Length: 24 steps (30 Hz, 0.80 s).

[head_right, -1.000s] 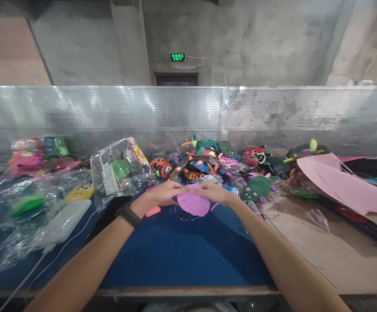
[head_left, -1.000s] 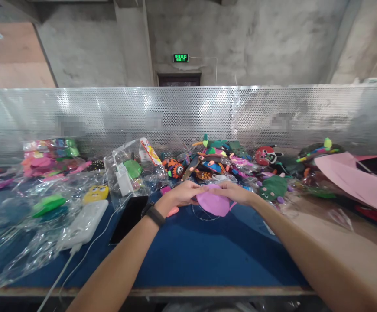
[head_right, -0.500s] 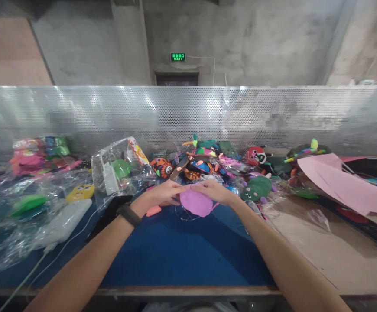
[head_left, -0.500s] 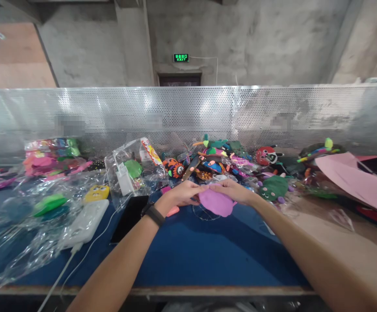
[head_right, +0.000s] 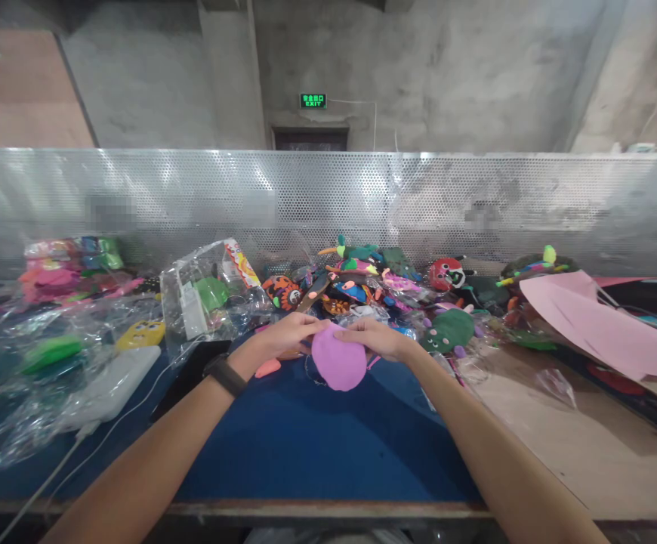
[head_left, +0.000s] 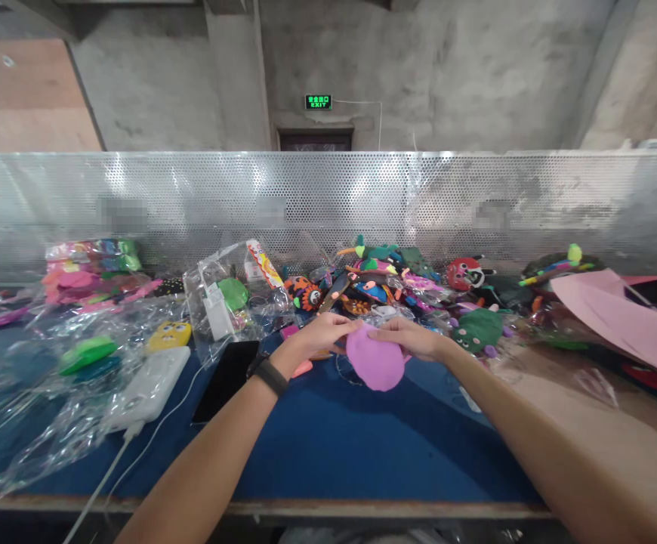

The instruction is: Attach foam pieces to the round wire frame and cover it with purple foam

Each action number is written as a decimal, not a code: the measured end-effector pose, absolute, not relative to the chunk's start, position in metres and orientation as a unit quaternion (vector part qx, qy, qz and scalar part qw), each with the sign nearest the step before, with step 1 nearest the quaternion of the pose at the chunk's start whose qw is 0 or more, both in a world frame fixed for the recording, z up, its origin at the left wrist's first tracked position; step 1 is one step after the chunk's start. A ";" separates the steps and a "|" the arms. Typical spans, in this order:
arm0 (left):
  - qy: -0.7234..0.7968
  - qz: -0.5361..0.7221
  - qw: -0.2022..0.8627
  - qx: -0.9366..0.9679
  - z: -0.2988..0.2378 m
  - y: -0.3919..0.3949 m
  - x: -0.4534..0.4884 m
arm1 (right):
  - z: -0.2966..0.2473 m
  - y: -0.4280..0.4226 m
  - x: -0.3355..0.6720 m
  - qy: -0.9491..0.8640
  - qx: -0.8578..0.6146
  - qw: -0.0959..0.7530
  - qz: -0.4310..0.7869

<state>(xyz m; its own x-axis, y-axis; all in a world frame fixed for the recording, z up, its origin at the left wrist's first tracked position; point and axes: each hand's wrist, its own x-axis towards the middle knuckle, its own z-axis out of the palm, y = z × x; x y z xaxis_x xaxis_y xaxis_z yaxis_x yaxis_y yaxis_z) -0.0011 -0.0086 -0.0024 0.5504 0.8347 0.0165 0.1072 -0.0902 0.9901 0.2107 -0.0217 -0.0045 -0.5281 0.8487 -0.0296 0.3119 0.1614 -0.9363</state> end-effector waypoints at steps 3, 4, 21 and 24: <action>0.357 0.302 0.584 0.664 -0.002 -0.012 0.000 | -0.005 -0.023 0.209 -0.716 -0.410 0.242 0.511; 0.353 0.291 0.593 0.662 -0.002 -0.012 0.000 | -0.005 -0.023 0.209 -0.721 -0.408 0.246 0.503; 0.340 0.279 0.598 0.671 -0.005 -0.011 -0.003 | -0.009 -0.014 0.209 -0.744 -0.377 0.289 0.470; 0.349 0.291 0.599 0.659 -0.006 -0.012 -0.003 | -0.006 -0.017 0.208 -0.750 -0.368 0.291 0.466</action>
<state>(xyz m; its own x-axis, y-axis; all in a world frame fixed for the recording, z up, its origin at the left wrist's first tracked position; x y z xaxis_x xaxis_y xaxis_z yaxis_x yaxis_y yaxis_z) -0.0031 -0.0124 -0.0055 0.5876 0.8085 -0.0340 0.1110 -0.0389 0.9931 0.2079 -0.0167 -0.0064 -0.5599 0.8232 0.0942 0.2810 0.2955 -0.9131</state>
